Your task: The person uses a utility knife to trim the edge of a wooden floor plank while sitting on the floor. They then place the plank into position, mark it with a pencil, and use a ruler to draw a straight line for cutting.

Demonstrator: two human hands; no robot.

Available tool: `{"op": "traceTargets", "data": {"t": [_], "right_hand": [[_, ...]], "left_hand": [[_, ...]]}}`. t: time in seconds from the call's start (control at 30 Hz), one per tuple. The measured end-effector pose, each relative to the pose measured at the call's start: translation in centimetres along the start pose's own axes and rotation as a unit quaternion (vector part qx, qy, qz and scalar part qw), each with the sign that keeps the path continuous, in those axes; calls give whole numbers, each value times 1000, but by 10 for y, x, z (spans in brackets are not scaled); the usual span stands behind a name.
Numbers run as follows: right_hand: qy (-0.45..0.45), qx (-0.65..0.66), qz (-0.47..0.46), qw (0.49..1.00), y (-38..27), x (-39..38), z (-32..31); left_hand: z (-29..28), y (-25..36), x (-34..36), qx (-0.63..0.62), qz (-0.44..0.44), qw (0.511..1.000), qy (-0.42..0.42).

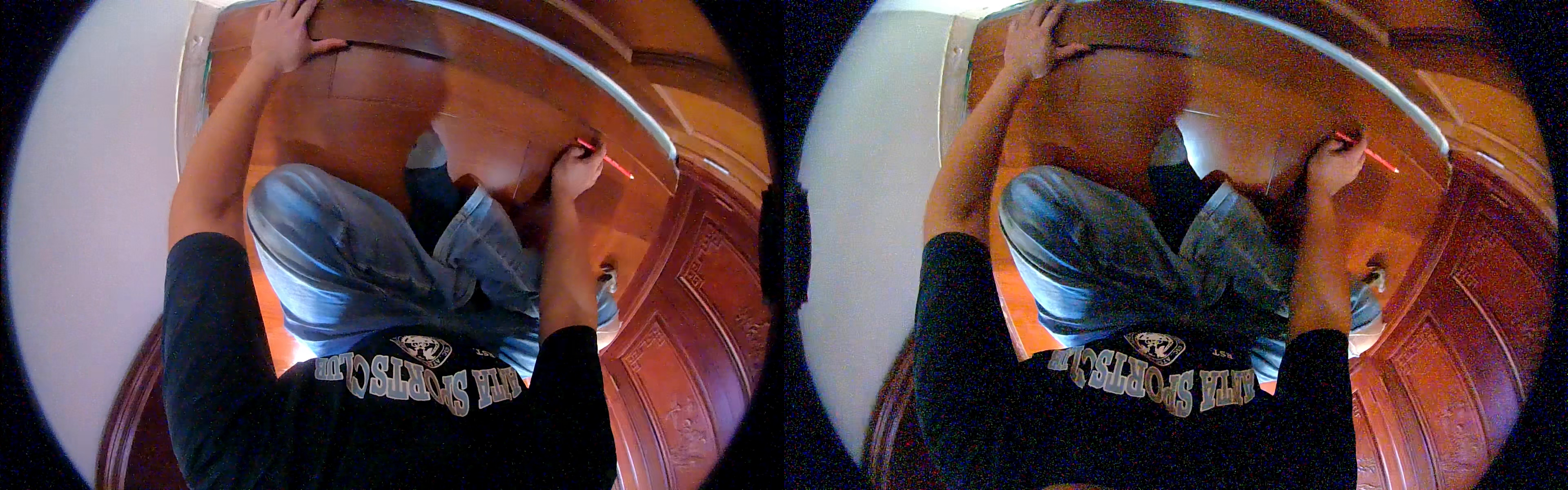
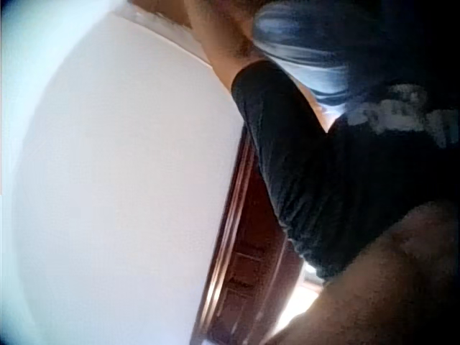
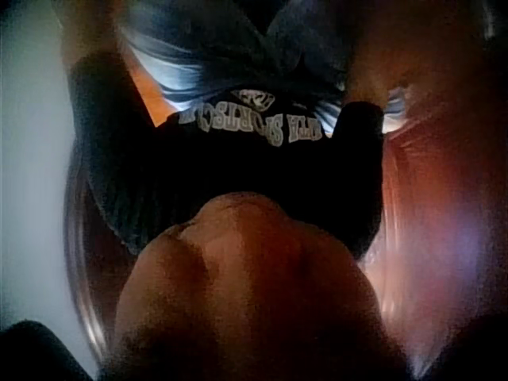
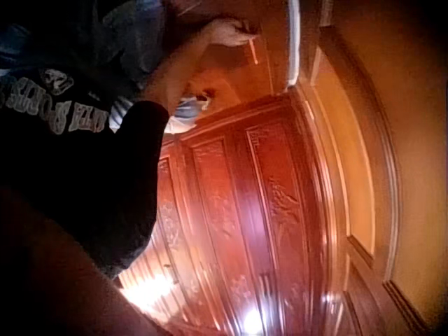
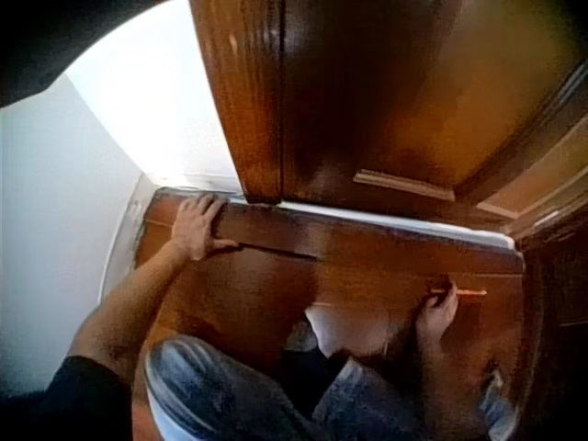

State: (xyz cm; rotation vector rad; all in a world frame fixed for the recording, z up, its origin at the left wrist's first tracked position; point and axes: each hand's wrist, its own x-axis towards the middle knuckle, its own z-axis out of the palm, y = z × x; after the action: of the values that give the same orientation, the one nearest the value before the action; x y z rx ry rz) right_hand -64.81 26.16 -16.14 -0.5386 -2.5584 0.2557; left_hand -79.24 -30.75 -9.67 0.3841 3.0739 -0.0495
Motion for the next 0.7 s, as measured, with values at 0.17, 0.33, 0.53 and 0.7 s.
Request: {"op": "traceTargets", "data": {"t": [0.17, 0.33, 0.53, 0.7], "right_hand": [[10, 8, -36, 999, 4, -5, 3], [17, -16, 7, 1000, -2, -16, 13], [-42, 74, 134, 987, 2, 11, -9], [-26, 11, 126, 992, -24, -1, 12]], "left_hand": [[0, -5, -8, 16, -22, 998, -50], [22, -27, -9, 14, 45, 992, 118], [29, -5, 47, -50, 127, 969, 206], [54, -50, 20, 4, 72, 992, 101]]}}
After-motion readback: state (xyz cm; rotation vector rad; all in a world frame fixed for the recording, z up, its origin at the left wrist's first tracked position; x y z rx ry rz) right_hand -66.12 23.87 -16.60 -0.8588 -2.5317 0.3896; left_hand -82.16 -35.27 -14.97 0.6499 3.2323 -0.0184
